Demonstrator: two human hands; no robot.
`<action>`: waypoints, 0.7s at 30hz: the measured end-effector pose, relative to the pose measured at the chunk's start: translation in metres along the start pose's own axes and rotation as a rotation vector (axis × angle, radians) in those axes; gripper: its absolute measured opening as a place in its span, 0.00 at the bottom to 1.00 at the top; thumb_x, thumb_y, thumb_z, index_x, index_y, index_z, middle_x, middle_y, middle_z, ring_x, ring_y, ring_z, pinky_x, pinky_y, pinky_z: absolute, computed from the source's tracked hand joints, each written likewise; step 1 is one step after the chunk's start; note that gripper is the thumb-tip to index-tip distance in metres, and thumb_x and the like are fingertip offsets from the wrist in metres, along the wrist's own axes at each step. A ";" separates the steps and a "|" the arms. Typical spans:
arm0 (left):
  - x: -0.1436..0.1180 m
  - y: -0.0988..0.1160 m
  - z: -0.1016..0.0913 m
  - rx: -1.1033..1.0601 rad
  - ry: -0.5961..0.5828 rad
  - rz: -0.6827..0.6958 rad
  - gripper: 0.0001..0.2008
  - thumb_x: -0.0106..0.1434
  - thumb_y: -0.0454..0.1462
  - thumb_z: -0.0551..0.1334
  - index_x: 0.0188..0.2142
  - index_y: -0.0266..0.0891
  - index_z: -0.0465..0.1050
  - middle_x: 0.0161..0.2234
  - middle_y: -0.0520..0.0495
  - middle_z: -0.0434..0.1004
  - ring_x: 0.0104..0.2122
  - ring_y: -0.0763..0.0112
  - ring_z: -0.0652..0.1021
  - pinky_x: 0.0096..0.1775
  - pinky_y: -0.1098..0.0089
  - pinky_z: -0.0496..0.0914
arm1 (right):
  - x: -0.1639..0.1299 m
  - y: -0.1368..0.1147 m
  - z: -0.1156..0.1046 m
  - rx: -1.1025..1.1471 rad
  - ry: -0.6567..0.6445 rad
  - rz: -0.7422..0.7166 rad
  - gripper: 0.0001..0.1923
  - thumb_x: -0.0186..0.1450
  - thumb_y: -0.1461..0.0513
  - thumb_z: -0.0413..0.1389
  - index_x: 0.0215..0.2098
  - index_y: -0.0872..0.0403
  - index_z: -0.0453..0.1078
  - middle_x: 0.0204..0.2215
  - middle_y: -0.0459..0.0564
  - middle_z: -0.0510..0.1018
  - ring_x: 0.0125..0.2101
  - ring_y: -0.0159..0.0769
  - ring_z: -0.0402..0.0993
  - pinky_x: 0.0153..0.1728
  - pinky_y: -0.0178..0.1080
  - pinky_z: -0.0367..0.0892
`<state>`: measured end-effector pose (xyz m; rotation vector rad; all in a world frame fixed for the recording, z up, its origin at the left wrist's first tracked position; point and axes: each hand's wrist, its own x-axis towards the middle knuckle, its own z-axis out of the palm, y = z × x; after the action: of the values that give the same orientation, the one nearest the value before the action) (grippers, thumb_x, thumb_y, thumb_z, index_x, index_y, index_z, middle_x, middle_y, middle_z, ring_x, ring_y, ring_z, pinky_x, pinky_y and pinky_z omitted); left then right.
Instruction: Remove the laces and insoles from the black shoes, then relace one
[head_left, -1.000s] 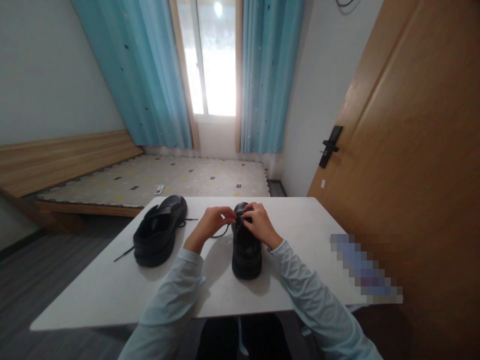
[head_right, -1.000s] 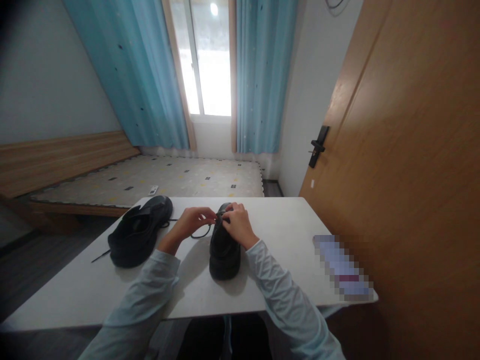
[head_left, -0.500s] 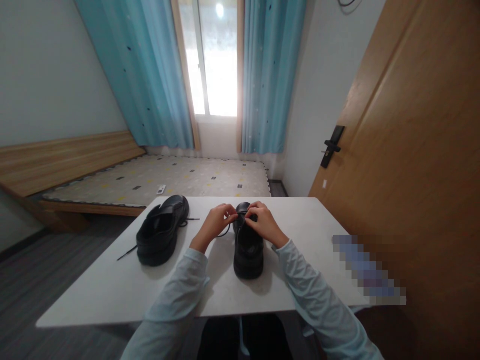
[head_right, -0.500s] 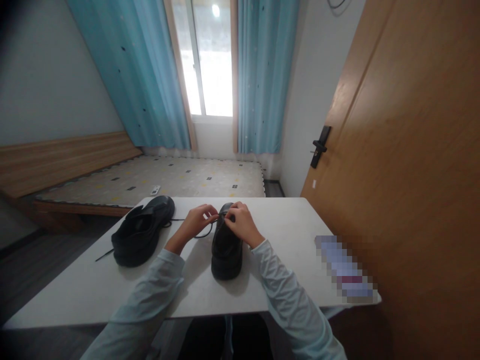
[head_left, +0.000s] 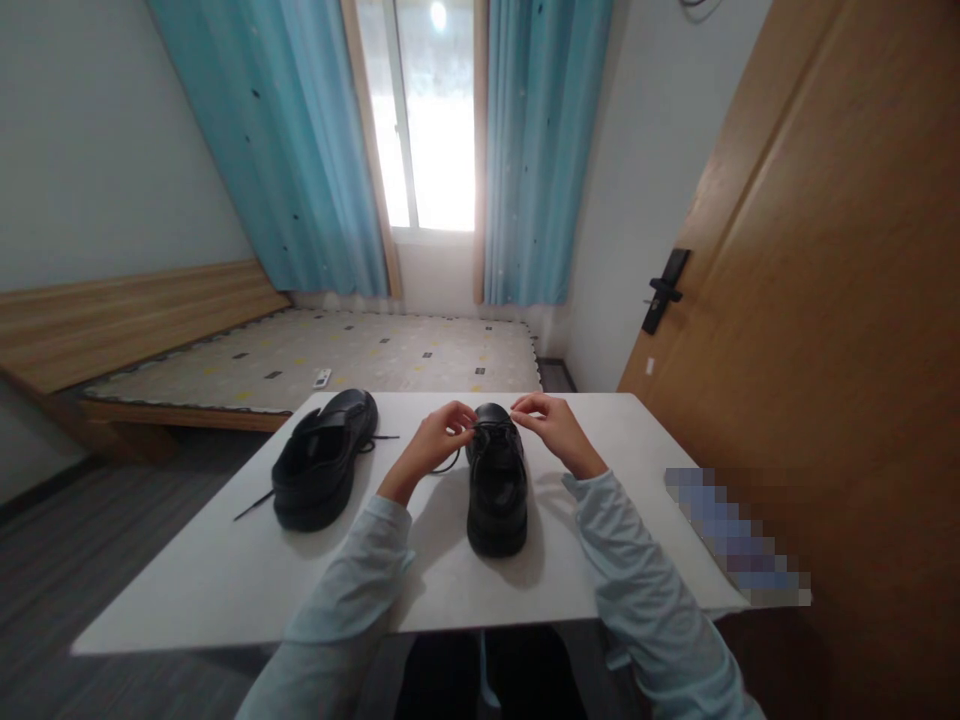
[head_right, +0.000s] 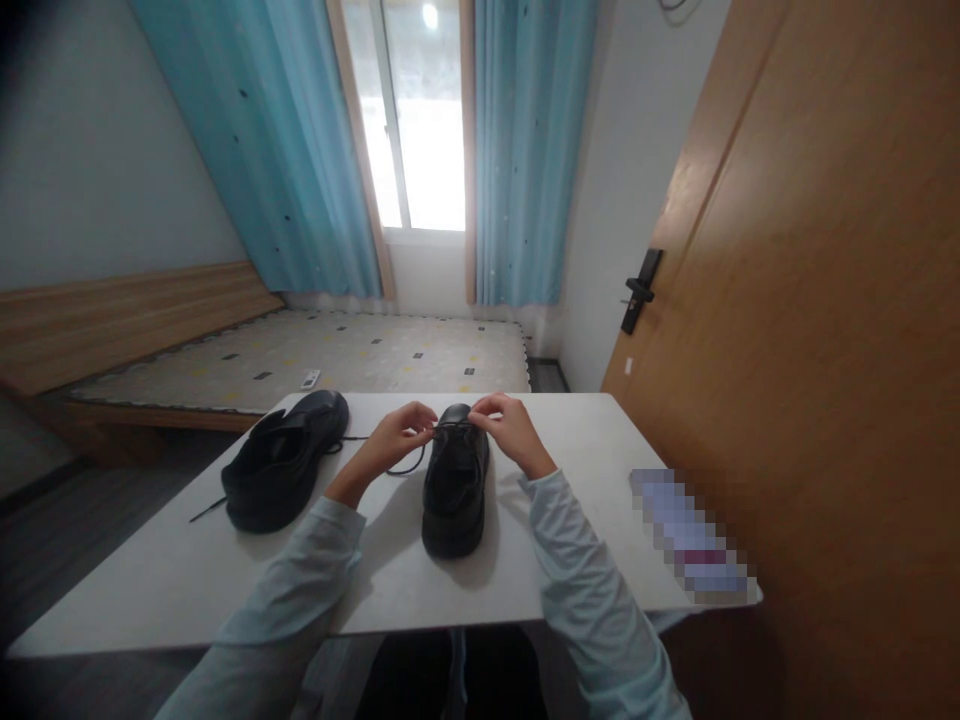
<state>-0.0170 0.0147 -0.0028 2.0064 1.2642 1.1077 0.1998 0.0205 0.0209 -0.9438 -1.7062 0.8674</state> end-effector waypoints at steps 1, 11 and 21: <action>0.000 0.000 0.000 0.005 -0.026 0.007 0.10 0.54 0.37 0.61 0.37 0.37 0.72 0.29 0.50 0.75 0.28 0.73 0.74 0.30 0.72 0.69 | 0.000 0.001 -0.001 0.034 0.000 0.014 0.09 0.54 0.58 0.61 0.25 0.56 0.72 0.31 0.51 0.76 0.33 0.35 0.72 0.35 0.39 0.68; -0.007 0.023 0.010 0.124 0.032 0.230 0.09 0.57 0.39 0.63 0.38 0.41 0.74 0.39 0.46 0.72 0.41 0.65 0.72 0.43 0.64 0.69 | 0.000 0.000 -0.012 0.319 0.052 0.112 0.14 0.51 0.54 0.65 0.26 0.56 0.71 0.31 0.50 0.79 0.31 0.32 0.74 0.34 0.37 0.70; -0.007 0.025 0.029 0.440 0.045 0.406 0.11 0.55 0.39 0.66 0.39 0.50 0.79 0.35 0.47 0.71 0.37 0.64 0.67 0.42 0.62 0.63 | -0.001 0.002 0.002 0.534 -0.033 0.130 0.19 0.54 0.50 0.62 0.29 0.53 0.62 0.29 0.48 0.80 0.33 0.34 0.78 0.42 0.42 0.70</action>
<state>0.0176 -0.0027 -0.0016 2.6713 1.2352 1.1278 0.1989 0.0200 0.0179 -0.6792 -1.3426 1.3460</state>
